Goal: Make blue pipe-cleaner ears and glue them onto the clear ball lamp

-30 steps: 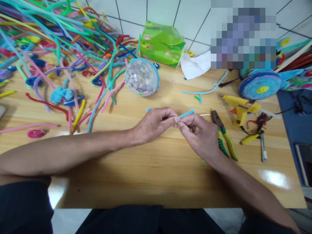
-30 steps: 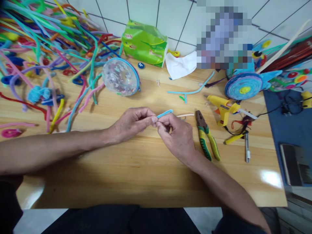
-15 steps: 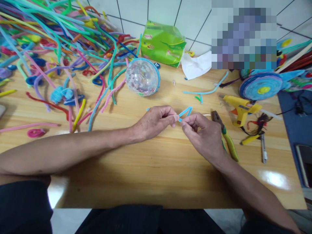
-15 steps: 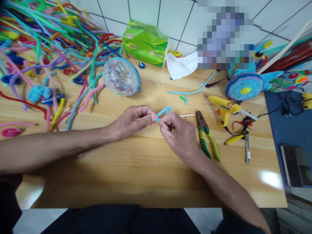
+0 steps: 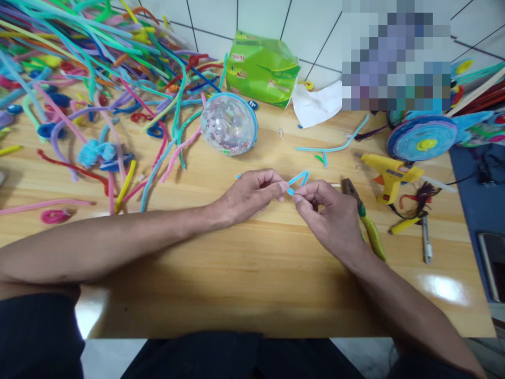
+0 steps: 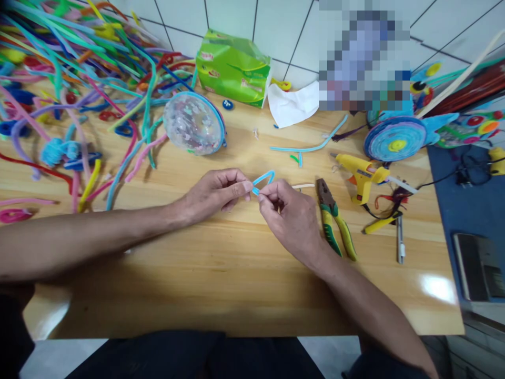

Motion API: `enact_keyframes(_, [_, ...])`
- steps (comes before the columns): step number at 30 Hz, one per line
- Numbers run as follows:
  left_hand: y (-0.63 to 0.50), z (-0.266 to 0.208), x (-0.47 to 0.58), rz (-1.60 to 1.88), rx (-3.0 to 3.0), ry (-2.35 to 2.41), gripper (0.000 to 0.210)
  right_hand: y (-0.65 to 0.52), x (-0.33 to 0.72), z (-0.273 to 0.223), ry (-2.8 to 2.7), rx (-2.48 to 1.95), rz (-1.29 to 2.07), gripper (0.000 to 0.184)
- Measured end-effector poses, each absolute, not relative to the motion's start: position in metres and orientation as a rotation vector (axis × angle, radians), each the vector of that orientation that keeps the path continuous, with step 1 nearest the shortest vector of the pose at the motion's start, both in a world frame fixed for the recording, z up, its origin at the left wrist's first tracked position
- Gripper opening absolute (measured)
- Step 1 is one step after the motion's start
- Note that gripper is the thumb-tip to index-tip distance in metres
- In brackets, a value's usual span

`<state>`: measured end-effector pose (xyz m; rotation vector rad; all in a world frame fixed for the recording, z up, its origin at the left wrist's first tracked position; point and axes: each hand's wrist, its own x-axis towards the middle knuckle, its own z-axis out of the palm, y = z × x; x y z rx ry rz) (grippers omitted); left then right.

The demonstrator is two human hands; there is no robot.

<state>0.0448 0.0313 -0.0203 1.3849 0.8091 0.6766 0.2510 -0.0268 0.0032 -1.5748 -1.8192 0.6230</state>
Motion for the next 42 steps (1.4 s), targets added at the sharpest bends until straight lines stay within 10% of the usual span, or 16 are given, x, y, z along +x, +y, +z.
enact_keyframes(42, [0.029,-0.036,0.044,0.908,1.899,0.814,0.008,-0.023,0.262,0.015,-1.946,-1.548,0.398,0.008])
